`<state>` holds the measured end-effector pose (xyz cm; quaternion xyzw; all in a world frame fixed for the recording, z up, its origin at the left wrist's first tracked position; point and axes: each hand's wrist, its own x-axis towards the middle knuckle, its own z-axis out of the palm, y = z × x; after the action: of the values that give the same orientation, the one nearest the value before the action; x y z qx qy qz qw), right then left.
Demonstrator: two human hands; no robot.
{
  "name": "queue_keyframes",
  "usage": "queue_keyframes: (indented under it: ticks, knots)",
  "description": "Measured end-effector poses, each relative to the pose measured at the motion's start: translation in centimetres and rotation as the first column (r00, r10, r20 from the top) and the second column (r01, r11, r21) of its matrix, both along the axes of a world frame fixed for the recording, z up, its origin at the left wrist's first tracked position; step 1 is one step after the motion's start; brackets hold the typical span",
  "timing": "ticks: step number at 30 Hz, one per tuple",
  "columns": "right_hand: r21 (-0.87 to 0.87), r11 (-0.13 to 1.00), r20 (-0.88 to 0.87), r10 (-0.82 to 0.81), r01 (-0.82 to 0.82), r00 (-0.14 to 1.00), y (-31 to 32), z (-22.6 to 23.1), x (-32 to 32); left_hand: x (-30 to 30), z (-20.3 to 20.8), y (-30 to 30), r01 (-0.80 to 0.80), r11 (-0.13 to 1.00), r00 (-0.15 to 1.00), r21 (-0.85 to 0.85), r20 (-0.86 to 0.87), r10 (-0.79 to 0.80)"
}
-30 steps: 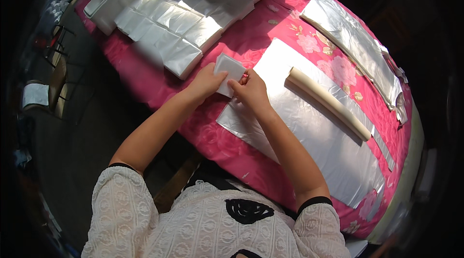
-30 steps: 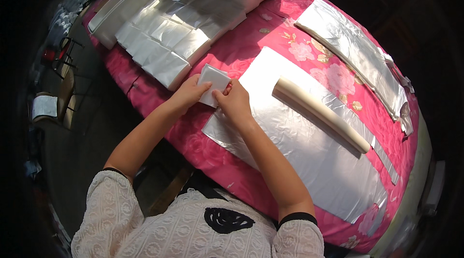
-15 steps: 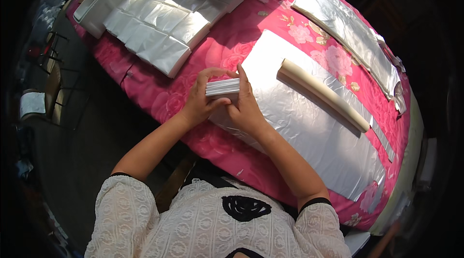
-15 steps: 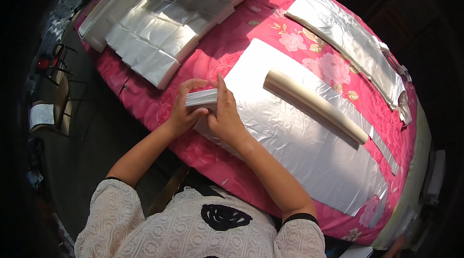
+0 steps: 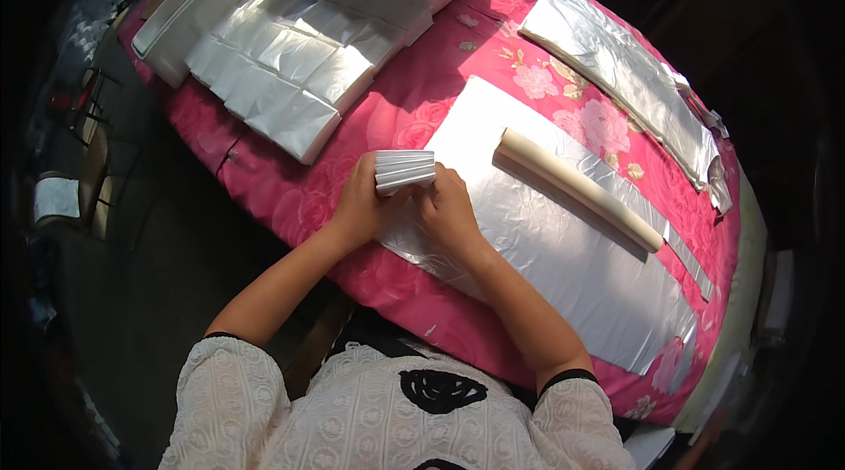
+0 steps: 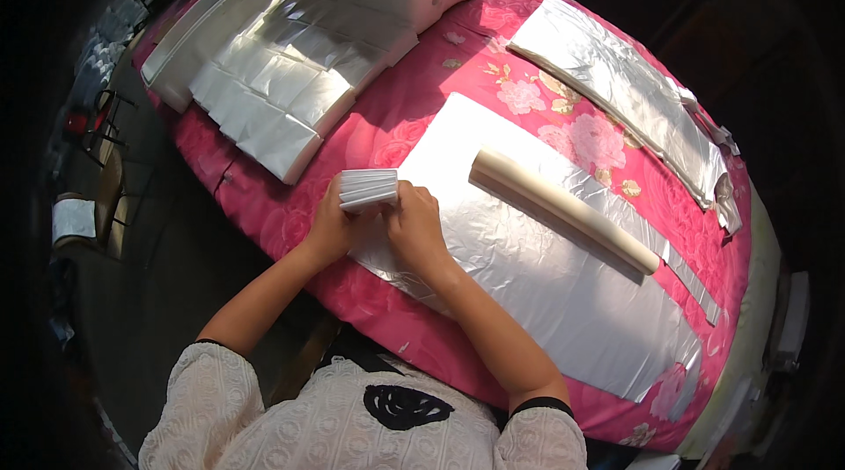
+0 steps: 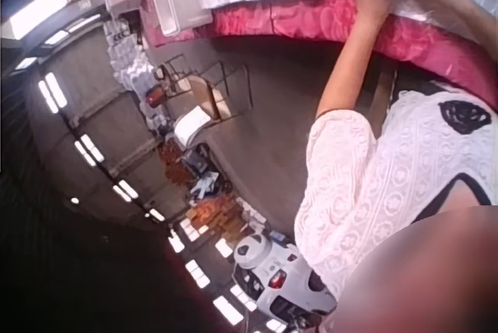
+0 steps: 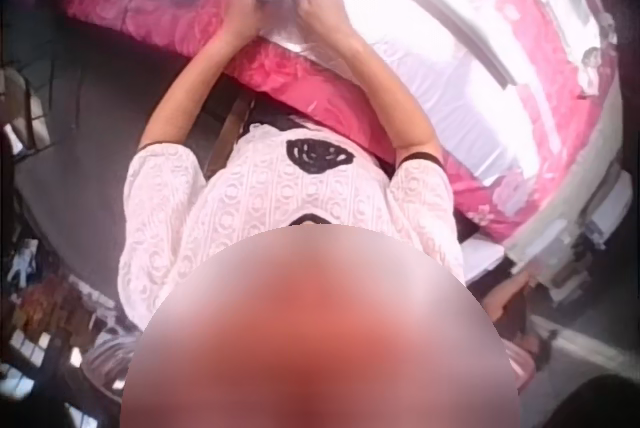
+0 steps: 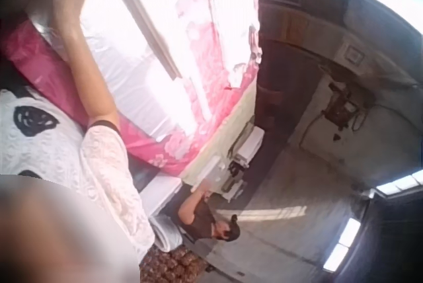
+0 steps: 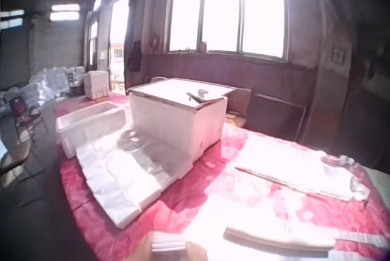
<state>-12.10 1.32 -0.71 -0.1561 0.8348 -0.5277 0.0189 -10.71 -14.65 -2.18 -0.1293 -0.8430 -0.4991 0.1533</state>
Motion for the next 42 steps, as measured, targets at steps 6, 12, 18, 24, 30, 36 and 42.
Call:
queue_keyframes:
  ticks: [6, 12, 18, 24, 30, 36, 42]
  knots:
    - [-0.509, 0.851, 0.300, 0.032, 0.131, 0.953, 1.5, 0.6, -7.0, 0.4, 0.3, -0.7, -0.001, 0.990, 0.999, -0.144, -0.033, -0.004]
    - [-0.387, 0.869, 0.570, -0.037, 0.307, 0.821, 2.1, 2.1, -18.2, 0.5, 0.3, -0.3, -0.005, 0.981, 0.998, -0.193, -0.057, -0.006]
    - [-0.212, 0.918, 0.617, -0.141, 0.335, 0.774, 0.4, 0.9, -24.9, 0.8, 0.6, -0.5, 0.004, 0.984, 1.000, -0.176, -0.015, -0.007]
    - [0.093, 0.963, 0.575, -0.259, 0.253, 0.776, -1.9, 1.2, -26.3, 0.7, 0.5, -0.6, 0.020, 0.987, 1.000, -0.161, 0.007, -0.019]
    - [0.135, 0.953, 0.520, -0.302, 0.273, 0.799, -1.6, 2.5, -25.5, 0.9, 0.9, -0.4, 0.022, 0.986, 1.000, -0.165, 0.023, -0.019]
    - [-0.109, 0.950, 0.487, -0.204, 0.291, 0.850, -0.1, 1.1, -25.2, 0.8, 0.7, -0.3, 0.030, 0.981, 1.000, -0.194, 0.004, -0.030]
    - [0.504, 0.858, -0.091, -0.063, 0.101, 0.994, 1.4, 3.9, -22.0, 0.9, 0.3, -0.5, 0.000, 0.975, 1.000, -0.222, -0.020, -0.004]
